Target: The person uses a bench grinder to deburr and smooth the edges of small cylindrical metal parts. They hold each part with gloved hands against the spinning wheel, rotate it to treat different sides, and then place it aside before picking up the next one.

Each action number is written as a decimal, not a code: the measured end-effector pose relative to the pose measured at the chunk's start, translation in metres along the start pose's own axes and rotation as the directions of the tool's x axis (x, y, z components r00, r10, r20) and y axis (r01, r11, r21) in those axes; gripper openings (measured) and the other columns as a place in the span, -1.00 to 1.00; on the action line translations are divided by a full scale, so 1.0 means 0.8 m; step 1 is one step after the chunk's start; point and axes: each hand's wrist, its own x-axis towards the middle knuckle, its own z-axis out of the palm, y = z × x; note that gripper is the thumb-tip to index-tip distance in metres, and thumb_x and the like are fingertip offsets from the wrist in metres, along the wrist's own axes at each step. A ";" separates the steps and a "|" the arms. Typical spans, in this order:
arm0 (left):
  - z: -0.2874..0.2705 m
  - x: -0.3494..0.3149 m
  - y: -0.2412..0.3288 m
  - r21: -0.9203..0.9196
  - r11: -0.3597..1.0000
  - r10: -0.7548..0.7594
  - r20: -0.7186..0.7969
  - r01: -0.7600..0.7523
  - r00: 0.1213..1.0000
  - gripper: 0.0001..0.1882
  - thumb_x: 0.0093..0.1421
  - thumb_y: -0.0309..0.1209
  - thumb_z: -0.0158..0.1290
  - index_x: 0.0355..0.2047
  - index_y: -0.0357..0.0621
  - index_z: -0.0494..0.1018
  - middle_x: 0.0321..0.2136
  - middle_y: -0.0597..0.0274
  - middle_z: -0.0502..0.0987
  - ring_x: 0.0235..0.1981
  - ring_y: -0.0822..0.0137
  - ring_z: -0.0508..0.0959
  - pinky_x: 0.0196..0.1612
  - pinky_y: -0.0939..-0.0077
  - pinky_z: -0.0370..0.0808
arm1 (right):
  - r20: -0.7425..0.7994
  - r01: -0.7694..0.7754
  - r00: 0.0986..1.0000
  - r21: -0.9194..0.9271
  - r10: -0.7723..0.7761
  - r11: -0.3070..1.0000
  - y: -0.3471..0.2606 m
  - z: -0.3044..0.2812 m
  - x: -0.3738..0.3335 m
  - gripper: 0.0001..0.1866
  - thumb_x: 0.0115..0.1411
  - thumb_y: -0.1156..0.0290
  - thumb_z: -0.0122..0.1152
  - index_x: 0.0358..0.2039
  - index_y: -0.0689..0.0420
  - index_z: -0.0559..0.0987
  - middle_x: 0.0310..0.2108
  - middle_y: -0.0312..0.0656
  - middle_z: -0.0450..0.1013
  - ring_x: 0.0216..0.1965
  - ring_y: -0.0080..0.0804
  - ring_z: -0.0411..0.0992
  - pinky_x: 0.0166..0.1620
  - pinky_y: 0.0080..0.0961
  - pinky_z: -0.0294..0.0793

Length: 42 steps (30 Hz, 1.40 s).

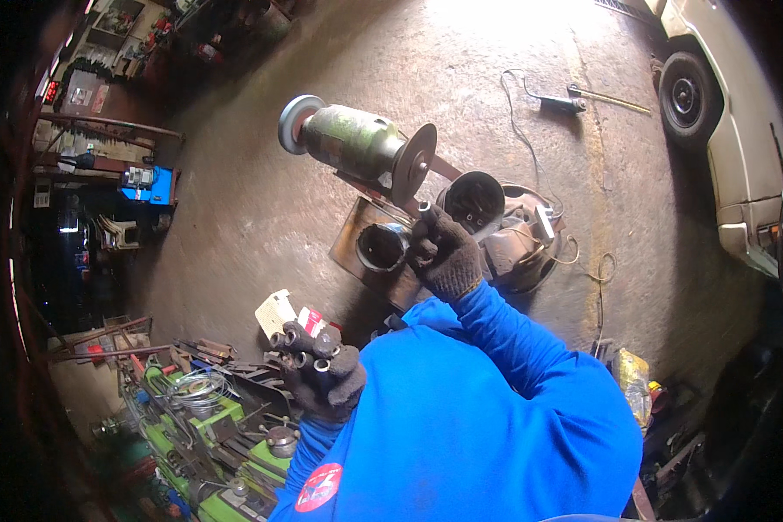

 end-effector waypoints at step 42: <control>-0.002 -0.008 0.008 0.048 0.998 0.050 -0.152 -0.044 0.987 -0.61 0.44 0.03 0.24 0.23 0.44 0.59 0.02 0.33 0.60 -0.15 0.33 0.54 -0.52 0.61 0.51 | -0.051 -0.013 0.995 -0.924 -0.091 0.383 0.146 -0.042 0.113 -0.78 0.27 0.21 0.42 -0.18 0.04 0.76 -0.21 0.04 0.70 -0.06 0.08 0.69 -0.02 -0.01 0.64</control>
